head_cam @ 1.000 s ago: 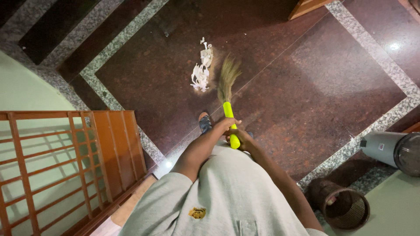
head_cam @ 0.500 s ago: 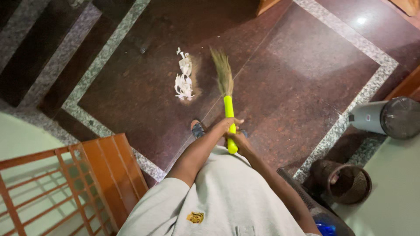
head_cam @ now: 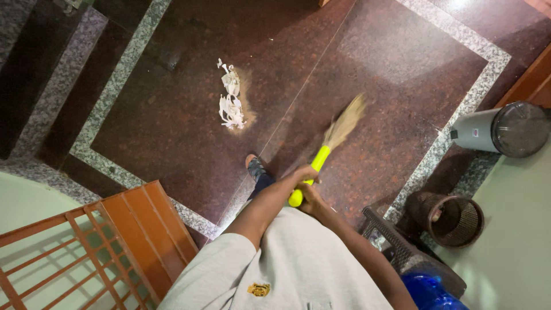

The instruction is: The person sweeps debris into a pile on the floor using a broom.

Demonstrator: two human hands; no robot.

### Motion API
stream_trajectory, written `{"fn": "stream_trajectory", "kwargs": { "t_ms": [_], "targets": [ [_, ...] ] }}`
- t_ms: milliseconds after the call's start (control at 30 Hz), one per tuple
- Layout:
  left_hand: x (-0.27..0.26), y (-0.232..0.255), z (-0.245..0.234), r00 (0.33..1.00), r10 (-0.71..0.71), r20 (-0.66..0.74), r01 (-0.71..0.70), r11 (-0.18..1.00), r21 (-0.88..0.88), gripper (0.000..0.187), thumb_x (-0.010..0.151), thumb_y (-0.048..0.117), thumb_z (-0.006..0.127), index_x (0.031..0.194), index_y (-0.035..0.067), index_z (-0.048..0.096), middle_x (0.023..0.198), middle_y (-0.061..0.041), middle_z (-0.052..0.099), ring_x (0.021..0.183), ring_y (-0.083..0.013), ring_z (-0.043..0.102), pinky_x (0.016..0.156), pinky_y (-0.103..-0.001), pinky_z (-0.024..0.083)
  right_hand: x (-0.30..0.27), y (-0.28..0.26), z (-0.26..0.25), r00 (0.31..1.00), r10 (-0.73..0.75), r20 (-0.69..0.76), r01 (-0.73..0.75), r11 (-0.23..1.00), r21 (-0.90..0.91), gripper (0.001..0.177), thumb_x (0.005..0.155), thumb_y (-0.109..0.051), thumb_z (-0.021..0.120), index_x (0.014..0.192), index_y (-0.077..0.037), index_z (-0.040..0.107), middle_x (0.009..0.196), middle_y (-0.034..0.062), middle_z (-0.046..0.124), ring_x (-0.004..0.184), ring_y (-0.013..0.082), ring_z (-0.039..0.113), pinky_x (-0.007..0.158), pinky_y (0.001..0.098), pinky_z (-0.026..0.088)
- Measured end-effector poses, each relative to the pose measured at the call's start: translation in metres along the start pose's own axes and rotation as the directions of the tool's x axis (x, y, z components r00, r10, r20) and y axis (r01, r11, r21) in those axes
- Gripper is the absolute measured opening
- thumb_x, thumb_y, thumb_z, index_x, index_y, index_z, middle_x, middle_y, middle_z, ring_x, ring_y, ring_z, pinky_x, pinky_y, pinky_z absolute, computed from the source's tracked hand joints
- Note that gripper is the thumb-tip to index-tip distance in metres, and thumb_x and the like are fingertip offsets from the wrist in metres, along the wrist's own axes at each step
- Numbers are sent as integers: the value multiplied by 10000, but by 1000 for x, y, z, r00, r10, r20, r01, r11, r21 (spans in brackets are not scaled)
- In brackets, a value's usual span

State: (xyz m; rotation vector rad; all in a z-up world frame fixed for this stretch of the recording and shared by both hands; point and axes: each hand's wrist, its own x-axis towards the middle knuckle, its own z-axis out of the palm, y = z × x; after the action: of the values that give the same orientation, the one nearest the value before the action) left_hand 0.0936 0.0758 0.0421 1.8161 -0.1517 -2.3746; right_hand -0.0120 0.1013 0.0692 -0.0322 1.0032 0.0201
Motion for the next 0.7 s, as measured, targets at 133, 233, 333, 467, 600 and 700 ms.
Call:
{"fn": "stream_trajectory", "kwargs": {
  "t_ms": [133,233,333,467,600,700],
  "targets": [
    [-7,-19,-6,999,-47,12,47,999,13,432,768,281,816,1093,66,629,942,-149,670,750,-350,663,684,-526,568,1,-1,2,989,132,-58,-138,985,-103,140,911,-151,601,1027,-72,599,765,74,658,602,188,650,586,332,591],
    [-12,-26,-14,998,-56,-9,56,998,-12,454,764,277,811,1118,63,624,967,-161,674,775,-366,670,697,-541,570,2,-2,6,976,218,-24,-218,946,-239,88,962,-116,632,1038,-86,597,774,56,650,615,172,646,588,315,582],
    [-15,-33,-22,997,-59,-43,57,998,-37,476,761,273,805,1144,60,619,991,-174,679,801,-381,678,710,-556,572,12,-6,12,963,262,-61,-267,912,-311,90,984,-163,621,1048,-101,609,775,34,654,603,167,635,568,314,570],
    [-19,-28,-33,995,-46,-93,42,998,-39,507,756,268,798,1177,56,613,1023,-190,685,834,-401,687,727,-576,575,17,-13,18,956,292,-40,-288,895,-340,114,970,-210,597,1009,-102,590,744,50,640,587,191,632,538,344,558],
    [-24,-23,-40,989,-40,-143,35,999,-41,539,751,262,790,1211,51,606,1056,-207,692,868,-421,696,744,-595,578,21,-16,28,955,284,85,-246,919,-308,163,948,-228,583,1015,-81,607,735,89,645,578,208,633,533,345,561],
    [-27,-21,-41,982,-47,-183,41,999,-36,563,747,258,785,1237,48,601,1080,-219,696,894,-436,703,757,-610,580,23,-14,32,971,238,8,-224,926,-304,110,962,-171,593,1035,-89,591,765,93,647,610,216,636,570,366,567]
  ]
}}
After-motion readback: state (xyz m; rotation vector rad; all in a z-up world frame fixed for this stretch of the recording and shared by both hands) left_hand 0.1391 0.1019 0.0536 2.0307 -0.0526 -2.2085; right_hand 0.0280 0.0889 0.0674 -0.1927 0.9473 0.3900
